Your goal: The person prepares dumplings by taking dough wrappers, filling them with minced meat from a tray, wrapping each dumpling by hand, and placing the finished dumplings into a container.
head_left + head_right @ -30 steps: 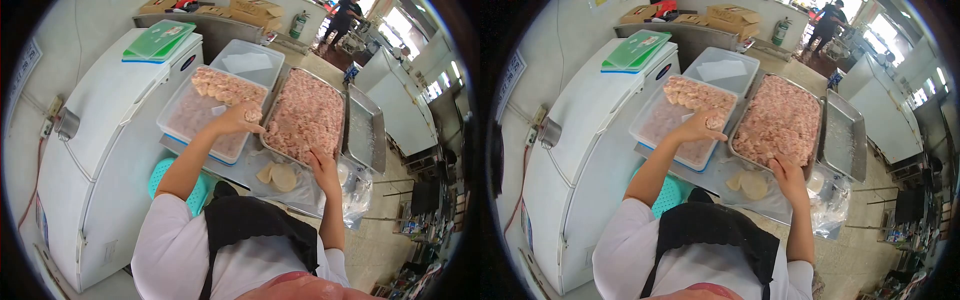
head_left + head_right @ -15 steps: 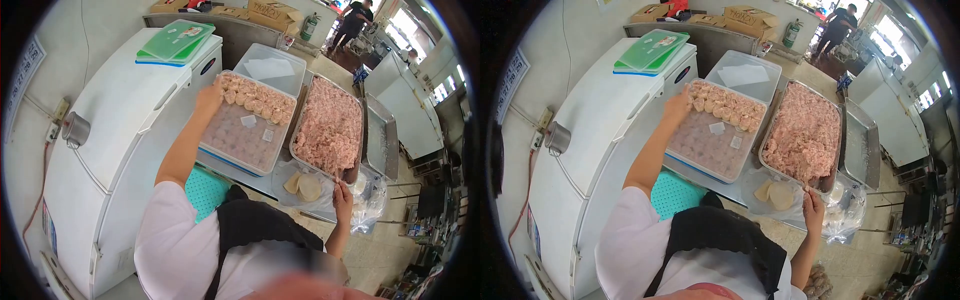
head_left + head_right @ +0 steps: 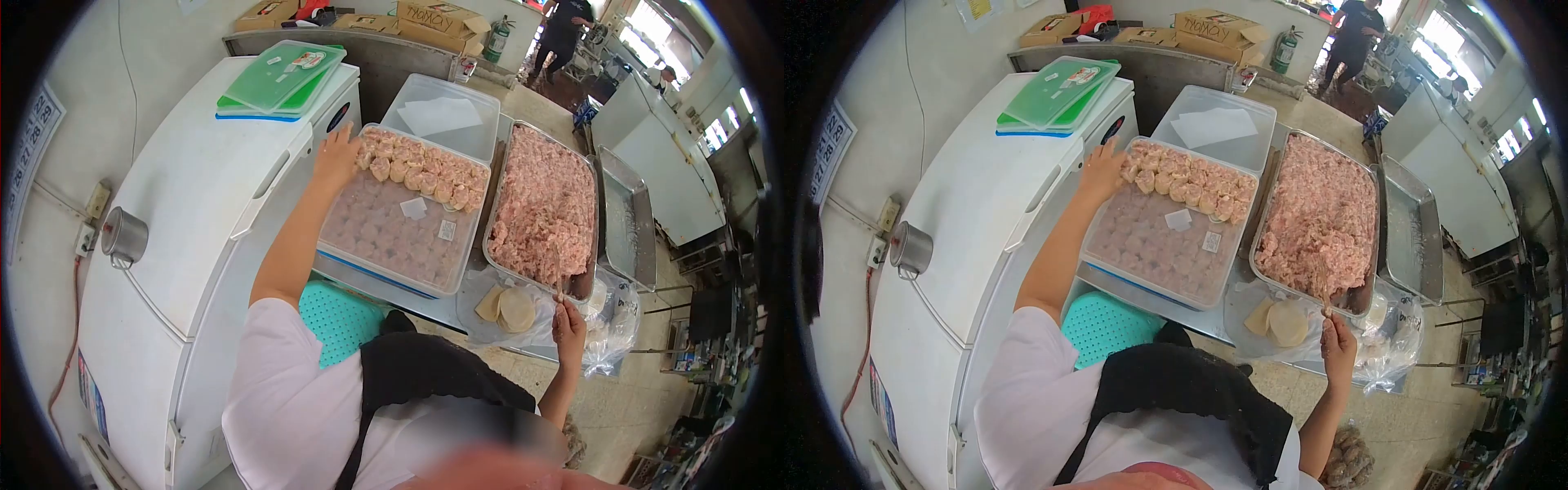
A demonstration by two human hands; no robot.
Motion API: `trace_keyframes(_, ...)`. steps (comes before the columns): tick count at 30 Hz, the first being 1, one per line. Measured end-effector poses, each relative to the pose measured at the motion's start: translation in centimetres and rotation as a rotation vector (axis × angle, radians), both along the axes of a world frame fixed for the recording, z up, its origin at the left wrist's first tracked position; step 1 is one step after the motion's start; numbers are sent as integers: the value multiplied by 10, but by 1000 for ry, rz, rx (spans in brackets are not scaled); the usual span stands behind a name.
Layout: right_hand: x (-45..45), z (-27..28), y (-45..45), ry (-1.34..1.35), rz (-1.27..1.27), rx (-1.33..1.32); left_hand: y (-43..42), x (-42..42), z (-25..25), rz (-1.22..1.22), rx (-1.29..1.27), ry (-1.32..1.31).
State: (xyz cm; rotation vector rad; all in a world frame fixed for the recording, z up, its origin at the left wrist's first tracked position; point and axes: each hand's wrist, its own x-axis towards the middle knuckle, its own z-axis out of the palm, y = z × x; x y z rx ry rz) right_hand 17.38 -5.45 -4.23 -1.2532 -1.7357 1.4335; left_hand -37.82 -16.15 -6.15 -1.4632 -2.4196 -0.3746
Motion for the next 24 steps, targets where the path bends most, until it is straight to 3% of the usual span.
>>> trace_keyframes(7, -5, -1, -5, -61, 3, 65, 10, 19, 6, -179, 13, -75)
trace_keyframes(11, -11, 1, -11, -37, -30, 74, 15, 12, 4, -150, 10, -65)
trace_keyframes(16, -5, -2, -10, -108, -23, 86, -1, 47, 37, -224, 64, -73)
trace_keyframes(19, -11, 12, -14, -220, 17, 559, 3, 108, 61, -538, 263, -382)
trace_keyframes(23, -46, 54, -29, -220, 128, 720, 13, 223, 76, -747, -76, -1405)
trace_keyframes(24, -53, 55, -29, -237, 182, 738, 20, 247, 72, -785, -121, -1424)
